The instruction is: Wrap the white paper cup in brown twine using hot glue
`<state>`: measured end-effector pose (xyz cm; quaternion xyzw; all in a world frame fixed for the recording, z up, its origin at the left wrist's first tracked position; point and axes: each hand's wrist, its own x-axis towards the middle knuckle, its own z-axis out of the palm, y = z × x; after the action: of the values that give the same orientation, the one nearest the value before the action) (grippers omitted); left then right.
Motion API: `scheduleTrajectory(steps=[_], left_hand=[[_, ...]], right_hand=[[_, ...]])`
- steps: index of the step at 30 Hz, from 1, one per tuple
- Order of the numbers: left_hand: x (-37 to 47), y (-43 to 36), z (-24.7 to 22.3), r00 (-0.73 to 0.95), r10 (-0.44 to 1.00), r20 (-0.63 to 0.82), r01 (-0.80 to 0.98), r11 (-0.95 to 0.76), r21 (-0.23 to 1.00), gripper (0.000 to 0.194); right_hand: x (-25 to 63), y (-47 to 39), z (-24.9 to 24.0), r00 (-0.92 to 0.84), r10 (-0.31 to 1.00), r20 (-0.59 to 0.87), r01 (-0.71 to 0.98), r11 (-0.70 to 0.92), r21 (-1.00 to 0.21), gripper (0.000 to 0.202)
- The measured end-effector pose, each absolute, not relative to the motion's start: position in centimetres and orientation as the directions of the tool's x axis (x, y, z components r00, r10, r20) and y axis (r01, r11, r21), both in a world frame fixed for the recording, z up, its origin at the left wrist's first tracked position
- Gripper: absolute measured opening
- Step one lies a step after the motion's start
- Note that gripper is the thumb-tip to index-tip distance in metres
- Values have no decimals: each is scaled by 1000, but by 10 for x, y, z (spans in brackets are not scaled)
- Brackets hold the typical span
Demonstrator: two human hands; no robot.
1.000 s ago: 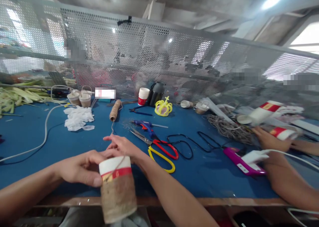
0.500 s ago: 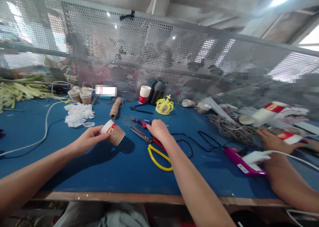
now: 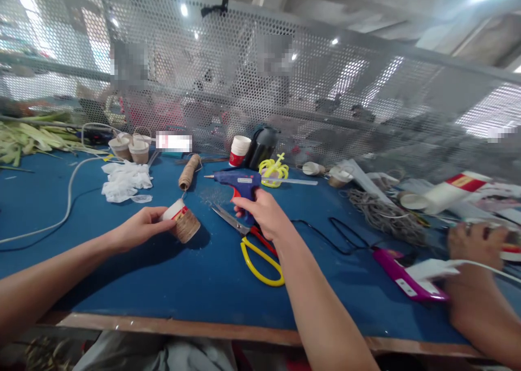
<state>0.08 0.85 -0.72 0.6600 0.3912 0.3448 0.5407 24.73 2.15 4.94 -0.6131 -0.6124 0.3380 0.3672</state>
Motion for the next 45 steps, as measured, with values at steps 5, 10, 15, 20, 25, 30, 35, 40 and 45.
scheduleTrajectory(steps=[5, 10, 15, 20, 25, 30, 35, 40, 45], left_hand=[[1, 11, -11, 414, 910, 35, 115, -91, 989, 36], [1, 14, -14, 404, 914, 34, 80, -72, 994, 38], [1, 14, -14, 426, 903, 55, 84, -100, 991, 37], [0, 15, -15, 434, 899, 63, 80, -108, 991, 35], [0, 15, -15, 442, 894, 67, 102, -125, 987, 35], [0, 14, -15, 445, 892, 85, 117, -152, 981, 37], [0, 13, -13, 440, 891, 113, 96, -172, 980, 35], [0, 13, -12, 447, 887, 117, 101, -180, 978, 32], [0, 13, -12, 452, 886, 104, 88, -160, 983, 33]], right_hand=[[234, -3, 51, -152, 988, -18, 339, 35, -940, 26], [223, -16, 48, -156, 988, -11, 589, 84, -803, 22], [220, -21, 45, -191, 978, 85, 719, 199, -666, 29], [218, -23, 45, -293, 931, 216, 777, 364, -514, 27], [215, -27, 47, -330, 907, 261, 777, 418, -471, 25], [215, -28, 47, -315, 907, 281, 778, 416, -472, 20], [213, -29, 49, -304, 912, 277, 783, 405, -472, 21], [213, -29, 50, -318, 910, 264, 785, 409, -464, 19], [213, -29, 49, -322, 913, 252, 803, 404, -438, 20]])
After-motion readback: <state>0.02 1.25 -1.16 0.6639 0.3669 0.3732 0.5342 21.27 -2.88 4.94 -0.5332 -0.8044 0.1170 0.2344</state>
